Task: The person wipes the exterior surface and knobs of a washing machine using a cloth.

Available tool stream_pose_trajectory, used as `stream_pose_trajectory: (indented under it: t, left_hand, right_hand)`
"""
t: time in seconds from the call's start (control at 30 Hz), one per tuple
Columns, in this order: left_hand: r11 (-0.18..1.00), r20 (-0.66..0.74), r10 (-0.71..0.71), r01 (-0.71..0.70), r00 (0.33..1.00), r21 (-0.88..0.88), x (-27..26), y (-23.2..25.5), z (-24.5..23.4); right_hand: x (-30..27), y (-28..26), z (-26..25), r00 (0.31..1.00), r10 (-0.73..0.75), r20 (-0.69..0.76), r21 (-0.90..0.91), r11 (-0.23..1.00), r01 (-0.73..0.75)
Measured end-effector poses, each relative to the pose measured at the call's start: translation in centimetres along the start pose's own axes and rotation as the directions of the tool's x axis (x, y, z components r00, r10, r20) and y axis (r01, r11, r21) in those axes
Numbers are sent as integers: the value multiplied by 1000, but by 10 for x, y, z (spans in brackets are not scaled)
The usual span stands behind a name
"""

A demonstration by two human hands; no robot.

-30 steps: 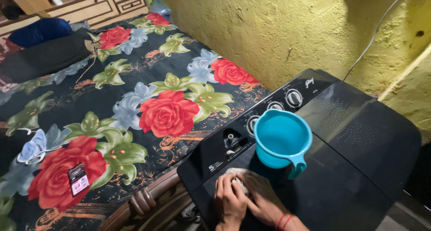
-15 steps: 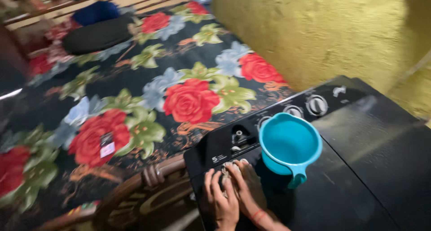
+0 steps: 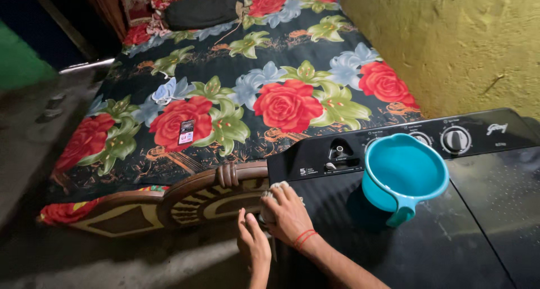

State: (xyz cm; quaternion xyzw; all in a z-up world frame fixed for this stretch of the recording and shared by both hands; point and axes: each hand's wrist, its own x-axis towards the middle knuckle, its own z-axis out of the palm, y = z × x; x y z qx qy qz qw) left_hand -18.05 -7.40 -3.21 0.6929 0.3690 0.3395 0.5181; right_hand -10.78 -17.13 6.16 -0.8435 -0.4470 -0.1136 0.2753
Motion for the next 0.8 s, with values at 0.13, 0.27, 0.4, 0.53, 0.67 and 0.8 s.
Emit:
stream_pose_trajectory:
  t: [0.13,0.27,0.4,0.53,0.67,0.8]
  left_hand:
    - [1000,48,22,-21,999,-7,1,2,-12]
    - [990,154,141,-138,978,-29,-1,-11,-21]
    - [955,224,291,-295,930,-13,-14,-19,-26]
    - [923,360,384,-346,850,-167,-43,-12,-24]
    - [731,353,651,-680,673,-52,-74,1,-20]
    - [640,370,719,-768,588,-22,-111,21,-4]
  right_hand:
    - [-18,-15,10,996,-91,5,25,996,91]
    - [-37,-28,22,992,-124,39,-93,988,127]
    - [-60,-37,29,990,-140,17,-41,989,141]
    - [-95,-38,20,989,-131,68,-35,990,134]
    - [-130,-27,2,990,-120,78,-16,993,121]
    - [-164,-4,-18,996,-81,28,-20,996,82]
